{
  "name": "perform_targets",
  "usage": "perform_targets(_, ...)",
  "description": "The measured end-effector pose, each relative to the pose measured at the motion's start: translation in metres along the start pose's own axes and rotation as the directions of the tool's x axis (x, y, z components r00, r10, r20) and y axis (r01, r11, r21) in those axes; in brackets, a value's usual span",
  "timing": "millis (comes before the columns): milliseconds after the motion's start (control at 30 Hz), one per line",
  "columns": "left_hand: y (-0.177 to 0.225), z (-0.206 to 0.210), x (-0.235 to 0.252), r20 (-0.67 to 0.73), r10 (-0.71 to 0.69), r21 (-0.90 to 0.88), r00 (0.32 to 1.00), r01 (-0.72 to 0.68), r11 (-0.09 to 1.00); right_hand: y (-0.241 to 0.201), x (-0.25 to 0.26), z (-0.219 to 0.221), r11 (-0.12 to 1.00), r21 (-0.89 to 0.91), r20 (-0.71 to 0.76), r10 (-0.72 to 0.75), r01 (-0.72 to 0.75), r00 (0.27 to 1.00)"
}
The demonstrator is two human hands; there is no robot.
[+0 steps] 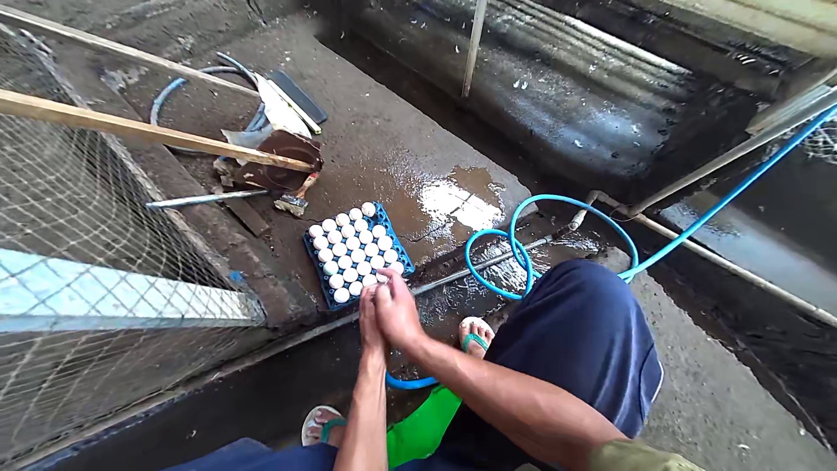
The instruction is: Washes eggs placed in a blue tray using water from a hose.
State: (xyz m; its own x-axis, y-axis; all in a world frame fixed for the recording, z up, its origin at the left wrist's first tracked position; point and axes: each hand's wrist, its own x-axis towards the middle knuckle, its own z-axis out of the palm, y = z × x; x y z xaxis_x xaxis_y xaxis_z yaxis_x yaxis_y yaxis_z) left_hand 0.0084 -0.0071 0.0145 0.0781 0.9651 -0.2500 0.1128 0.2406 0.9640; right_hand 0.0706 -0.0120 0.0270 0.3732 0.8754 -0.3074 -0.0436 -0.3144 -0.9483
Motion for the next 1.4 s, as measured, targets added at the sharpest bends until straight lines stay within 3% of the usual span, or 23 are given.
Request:
perform_targets(67, -0.001, -0.003, -0.001, 0.035, -0.057, -0.071, 0.998, 0.06, 0.996, 0.006, -0.003, 0.0, 0.998, 0.008, 0.004, -0.061, 0.061, 0.998)
perform_targets(133, -0.001, -0.005, 0.002, 0.075, -0.164, -0.11, 0.984, 0.172, 0.979, 0.008, 0.019, -0.007, 0.99, 0.072, 0.032, 0.116, -0.118, 0.993)
perform_targets(200, -0.008, -0.005, 0.005, 0.101, -0.142, -0.125, 0.985, 0.154, 0.98, 0.011, 0.035, -0.012, 0.941, 0.155, 0.05, 0.297, -0.301, 0.954)
perform_targets(233, -0.01, -0.006, 0.005, 0.123, -0.108, -0.136, 0.986, 0.124, 0.983, 0.01, 0.033, -0.012, 0.939, 0.156, 0.023, 0.306, -0.306, 0.952)
perform_targets(367, -0.003, -0.002, 0.0, 0.11, 0.0, -0.145, 0.994, 0.017, 0.989, 0.006, 0.012, -0.008, 0.997, -0.03, -0.014, -0.066, 0.066, 0.998)
perform_targets(500, -0.001, 0.0, 0.001, 0.019, -0.085, -0.022, 0.996, 0.086, 0.996, 0.005, 0.02, -0.008, 0.985, 0.068, -0.038, 0.161, -0.158, 0.986)
perform_targets(600, -0.001, -0.003, 0.001, 0.026, -0.052, -0.078, 0.998, 0.054, 0.995, 0.006, 0.001, 0.0, 0.999, 0.05, -0.018, 0.004, -0.003, 1.0)
perform_targets(733, 0.003, 0.0, 0.0, -0.01, -0.138, -0.078, 0.99, 0.137, 0.988, 0.005, 0.011, 0.0, 0.998, -0.004, -0.062, 0.058, -0.058, 0.996)
perform_targets(800, 0.001, 0.0, -0.002, -0.021, -0.063, -0.084, 0.998, 0.061, 0.995, 0.004, -0.002, 0.003, 0.998, -0.041, -0.018, -0.045, 0.044, 0.999)
perform_targets(833, 0.001, -0.003, -0.004, 0.007, -0.091, -0.099, 0.996, 0.091, 0.991, 0.006, -0.001, 0.001, 0.998, -0.036, -0.004, -0.046, 0.046, 0.999)
perform_targets(900, 0.005, -0.009, 0.0, 0.072, -0.221, -0.121, 0.973, 0.229, 0.966, 0.003, 0.019, -0.004, 0.991, 0.044, 0.029, 0.127, -0.128, 0.992)
perform_targets(967, -0.002, -0.011, 0.005, 0.149, -0.227, -0.184, 0.962, 0.253, 0.95, 0.002, 0.038, -0.009, 0.874, 0.214, 0.154, 0.41, -0.435, 0.899)
perform_targets(1000, -0.007, -0.013, 0.006, 0.181, -0.196, -0.201, 0.964, 0.232, 0.952, 0.003, 0.04, -0.011, 0.812, 0.274, 0.203, 0.475, -0.515, 0.856)
perform_targets(1067, -0.011, -0.017, 0.011, 0.199, -0.098, -0.203, 0.975, 0.138, 0.969, -0.002, 0.034, -0.009, 0.847, 0.277, 0.176, 0.419, -0.454, 0.891)
perform_targets(1133, -0.009, -0.019, 0.014, 0.192, -0.025, -0.259, 0.981, 0.075, 0.963, -0.005, 0.019, -0.003, 0.969, 0.129, 0.079, 0.201, -0.21, 0.976)
perform_targets(1200, -0.01, -0.014, 0.013, 0.14, 0.0, -0.284, 0.99, 0.04, 0.958, 0.001, 0.01, 0.0, 0.999, 0.034, 0.019, -0.008, 0.007, 1.0)
perform_targets(1233, -0.01, -0.013, 0.012, 0.117, -0.005, -0.248, 0.993, 0.034, 0.968, 0.002, 0.013, 0.001, 0.999, 0.043, 0.002, -0.015, 0.015, 1.0)
perform_targets(1333, -0.01, -0.007, 0.009, -0.027, 0.005, -0.075, 1.0, -0.007, 0.997, 0.001, 0.02, 0.001, 0.971, 0.144, 0.029, 0.189, -0.192, 0.981)
perform_targets(1400, -0.005, -0.004, 0.007, -0.089, 0.04, -0.033, 0.995, -0.043, 0.999, -0.002, 0.003, 0.005, 0.992, 0.101, 0.018, 0.08, -0.081, 0.997)
